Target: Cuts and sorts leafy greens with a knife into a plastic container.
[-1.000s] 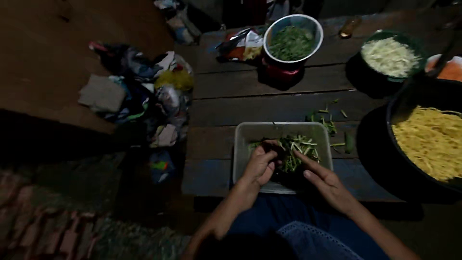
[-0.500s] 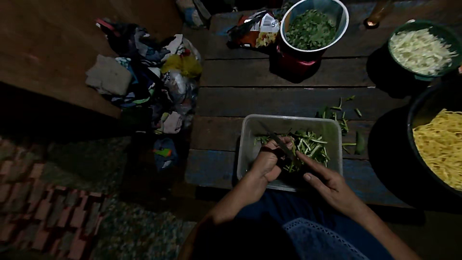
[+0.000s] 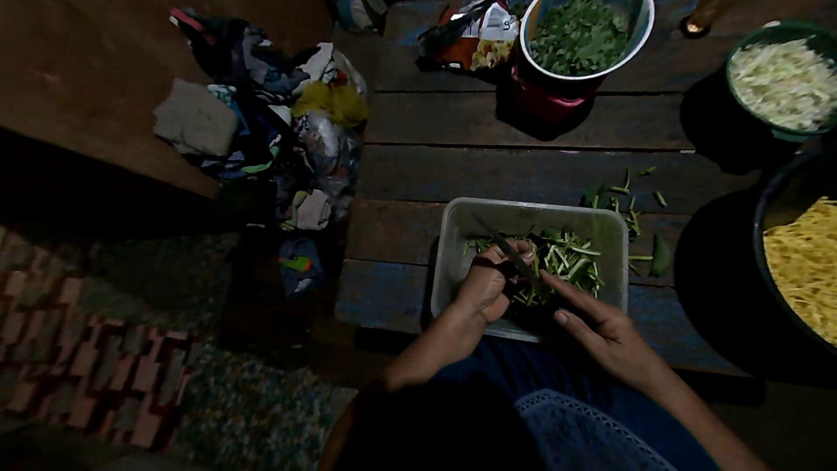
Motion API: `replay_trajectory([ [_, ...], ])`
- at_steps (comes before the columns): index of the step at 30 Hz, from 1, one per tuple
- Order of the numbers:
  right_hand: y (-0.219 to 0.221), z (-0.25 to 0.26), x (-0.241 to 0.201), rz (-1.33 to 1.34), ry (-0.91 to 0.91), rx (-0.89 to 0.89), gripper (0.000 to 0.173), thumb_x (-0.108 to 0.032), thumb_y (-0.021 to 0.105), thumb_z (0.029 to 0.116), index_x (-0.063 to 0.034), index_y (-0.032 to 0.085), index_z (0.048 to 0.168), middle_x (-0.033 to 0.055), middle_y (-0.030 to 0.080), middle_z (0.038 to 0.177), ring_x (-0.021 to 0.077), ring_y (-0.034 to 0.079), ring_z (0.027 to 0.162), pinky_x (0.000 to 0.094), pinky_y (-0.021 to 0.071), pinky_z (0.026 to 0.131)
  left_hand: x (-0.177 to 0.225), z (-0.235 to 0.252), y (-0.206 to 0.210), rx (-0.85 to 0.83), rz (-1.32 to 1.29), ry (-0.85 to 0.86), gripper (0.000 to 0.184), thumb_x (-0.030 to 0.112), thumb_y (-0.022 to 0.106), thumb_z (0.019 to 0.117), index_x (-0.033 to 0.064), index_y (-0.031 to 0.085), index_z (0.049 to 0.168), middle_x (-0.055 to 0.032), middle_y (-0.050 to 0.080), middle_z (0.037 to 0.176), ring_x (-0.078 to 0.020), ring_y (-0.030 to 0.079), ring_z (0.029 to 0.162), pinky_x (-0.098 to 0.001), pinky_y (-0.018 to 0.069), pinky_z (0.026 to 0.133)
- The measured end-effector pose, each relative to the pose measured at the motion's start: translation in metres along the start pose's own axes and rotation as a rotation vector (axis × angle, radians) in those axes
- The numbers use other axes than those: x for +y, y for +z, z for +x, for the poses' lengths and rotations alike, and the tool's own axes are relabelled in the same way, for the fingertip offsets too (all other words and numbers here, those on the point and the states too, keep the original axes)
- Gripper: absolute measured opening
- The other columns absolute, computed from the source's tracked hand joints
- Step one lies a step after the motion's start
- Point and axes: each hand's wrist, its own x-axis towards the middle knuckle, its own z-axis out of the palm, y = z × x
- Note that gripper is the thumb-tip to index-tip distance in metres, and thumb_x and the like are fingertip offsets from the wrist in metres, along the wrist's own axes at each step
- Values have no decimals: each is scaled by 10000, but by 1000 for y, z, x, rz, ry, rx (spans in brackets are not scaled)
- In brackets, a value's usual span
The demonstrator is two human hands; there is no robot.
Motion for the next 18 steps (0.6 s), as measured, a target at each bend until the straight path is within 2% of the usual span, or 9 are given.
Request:
replay_trajectory([
  [5,1,1,4,-4,-15,6,497,-243,489,1072,55,475,1469,110,601,1403,25,603,1193,190,492,1019,-1,-1,1,25,-17,-28,106,1,557,1015,40,612,1097,-24,644,915,-88,624,771,-242,549,729],
  [8,1,2,4,-14,3,12,496,-241,487,1071,48,473,1473,104,606,1396,15,603,1185,179,488,1016,0,-2,3,51,-16,-35,97,-11,554,1013,30,615,1077,-28,653,893,-92,639,762,-246,565,735],
  [18,3,3,4,-48,84,37,489,-258,494,1063,-21,478,1490,39,689,1164,-30,628,949,140,521,847,-1,-8,7,82,53,-45,95,-13,587,999,15,661,1053,-35,677,909,-99,657,792,-258,573,757],
])
